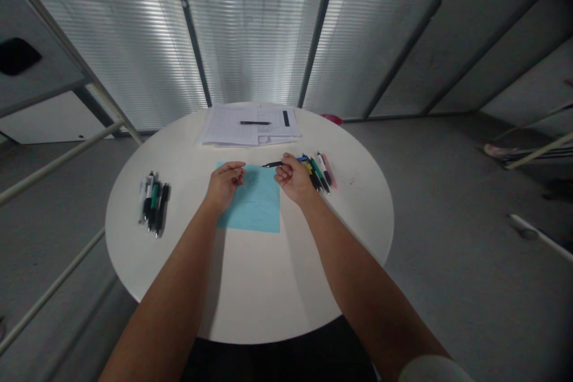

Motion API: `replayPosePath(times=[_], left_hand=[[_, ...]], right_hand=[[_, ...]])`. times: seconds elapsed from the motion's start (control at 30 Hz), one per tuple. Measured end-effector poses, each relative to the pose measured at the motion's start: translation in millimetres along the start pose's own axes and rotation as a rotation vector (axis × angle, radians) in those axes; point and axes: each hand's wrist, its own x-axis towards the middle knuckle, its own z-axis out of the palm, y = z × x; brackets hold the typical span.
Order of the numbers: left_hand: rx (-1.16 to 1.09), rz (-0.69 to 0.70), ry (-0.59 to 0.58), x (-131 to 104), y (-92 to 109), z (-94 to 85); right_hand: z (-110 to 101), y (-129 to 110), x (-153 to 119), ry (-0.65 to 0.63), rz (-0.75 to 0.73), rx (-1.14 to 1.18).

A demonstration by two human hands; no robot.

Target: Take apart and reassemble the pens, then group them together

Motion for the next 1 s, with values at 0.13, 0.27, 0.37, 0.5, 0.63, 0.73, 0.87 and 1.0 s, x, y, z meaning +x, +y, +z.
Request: replayPosePath(times=[0.13,0.27,0.37,0.5,0.63,0.73,0.87,1.0], left_hand=[[0.008,-0.001,0.003,-1.7,2.1,2.5],[0.011,-0.004,0.008,-1.6,1.8,2.8],[0.002,-0.005,0.010,-0.4,0.5,1.7],[-0.005,-0.007,0.012,1.1,-0.6,0.5],[-0.007,-0.003,0.011,0.4,0.5,1.3],[-0.010,0.002,0.013,-0.5,2.0,2.7],[-0.012,-0.005,0.026,0.1,2.0,2.5],[-0.012,-0.003,0.020,1.1,0.8,0.3]], right_hand=[[0.5,-1.6,-0.5,0.063,0.004,-0.014],[-1.1,-2.6,-0.1,0.033,0.012,-0.037],[-1.7,-0.1,1.9,0.027,-0.020,-0.090],[-1.0,6.9,4.0,0.043,-0.121,-0.228],[0.2,11.9,1.7,0.037,-0.315,-0.413],[1.8,12.5,-1.9,0.060,-0.391,-0.533],[2.7,13.5,-5.1,0.088,-0.398,-0.625],[0.2,14.4,-5.3,0.051,-0.447,-0.737]])
